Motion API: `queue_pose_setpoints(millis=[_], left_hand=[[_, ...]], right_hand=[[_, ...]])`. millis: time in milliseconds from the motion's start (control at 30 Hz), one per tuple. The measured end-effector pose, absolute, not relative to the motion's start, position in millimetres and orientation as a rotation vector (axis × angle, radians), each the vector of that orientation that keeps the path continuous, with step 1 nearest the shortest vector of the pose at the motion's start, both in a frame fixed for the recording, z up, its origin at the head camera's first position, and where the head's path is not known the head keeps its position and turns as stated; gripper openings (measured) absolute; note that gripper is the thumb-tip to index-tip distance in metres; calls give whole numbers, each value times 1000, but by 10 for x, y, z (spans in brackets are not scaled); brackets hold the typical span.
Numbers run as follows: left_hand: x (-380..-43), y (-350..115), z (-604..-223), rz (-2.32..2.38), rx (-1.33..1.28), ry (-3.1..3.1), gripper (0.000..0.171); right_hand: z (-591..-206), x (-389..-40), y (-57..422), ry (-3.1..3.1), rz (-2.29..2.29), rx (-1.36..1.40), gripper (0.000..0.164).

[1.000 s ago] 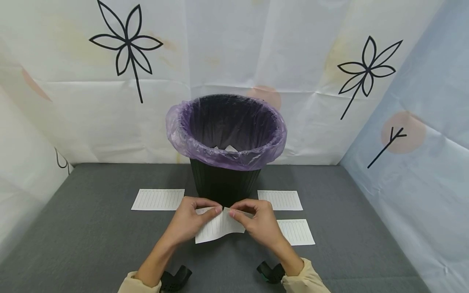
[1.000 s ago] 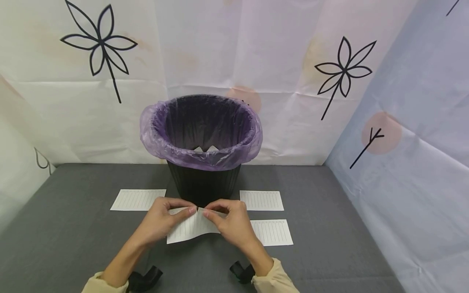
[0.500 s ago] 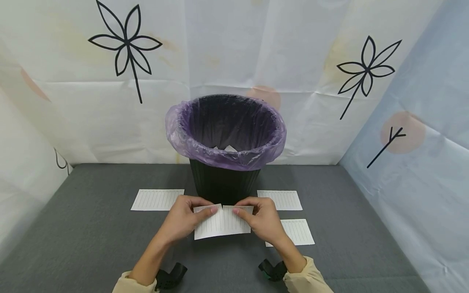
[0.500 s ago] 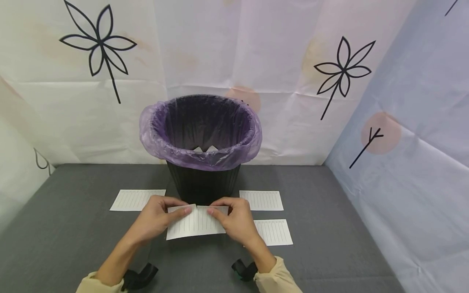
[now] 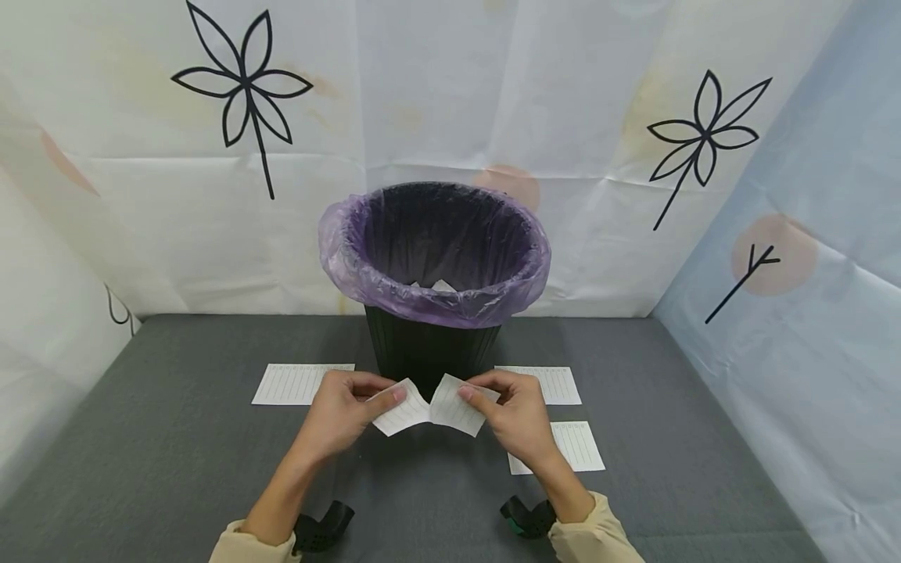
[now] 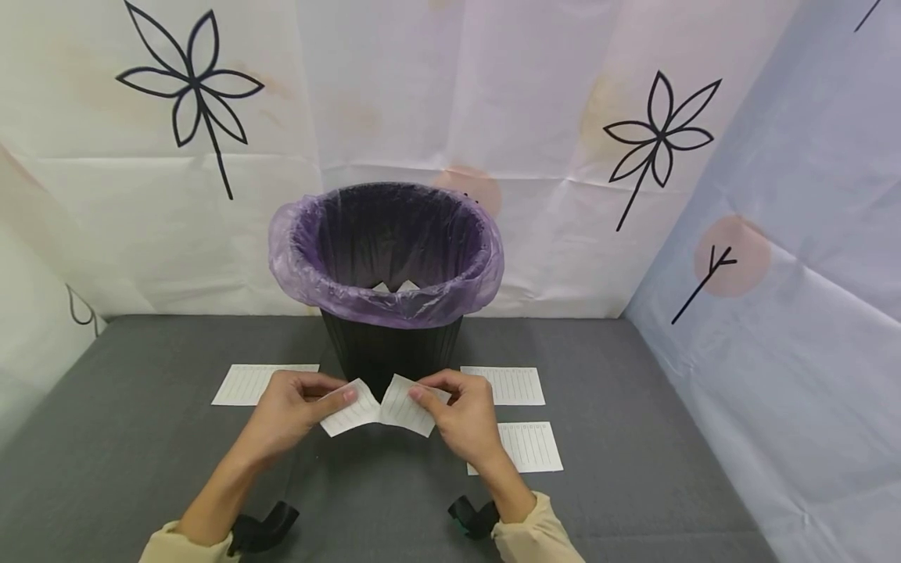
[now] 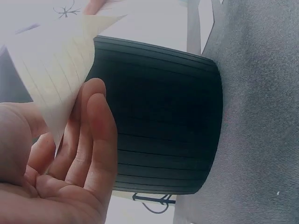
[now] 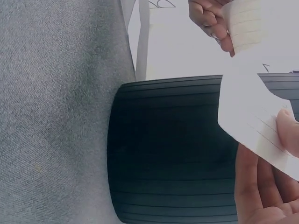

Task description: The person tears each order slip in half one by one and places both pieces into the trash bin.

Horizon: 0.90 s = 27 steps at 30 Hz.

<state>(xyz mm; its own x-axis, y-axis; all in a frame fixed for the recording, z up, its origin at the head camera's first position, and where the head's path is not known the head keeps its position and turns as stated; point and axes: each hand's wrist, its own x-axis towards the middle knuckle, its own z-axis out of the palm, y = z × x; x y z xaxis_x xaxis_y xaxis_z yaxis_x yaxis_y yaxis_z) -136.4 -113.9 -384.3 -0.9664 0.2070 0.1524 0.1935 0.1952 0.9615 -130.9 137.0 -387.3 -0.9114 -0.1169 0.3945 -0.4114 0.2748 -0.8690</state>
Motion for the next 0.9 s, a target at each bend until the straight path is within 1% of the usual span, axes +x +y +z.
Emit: queue_pose_setpoints(millis=[533,733,900], left_hand=[[-1376,-1262,-3765,1987,259,2433,18],[-1360,-1307,-3700,1972,292,2454,16],[-1299,-1347,-3555,1986,335,2484,16]], right_hand=[[-3798,-1339,1489,-2140,1818,378,5],[-3730,-1324,1550,-2136,1797,398,4],[-3568,-1263,1625,-2131,1759,438,6]])
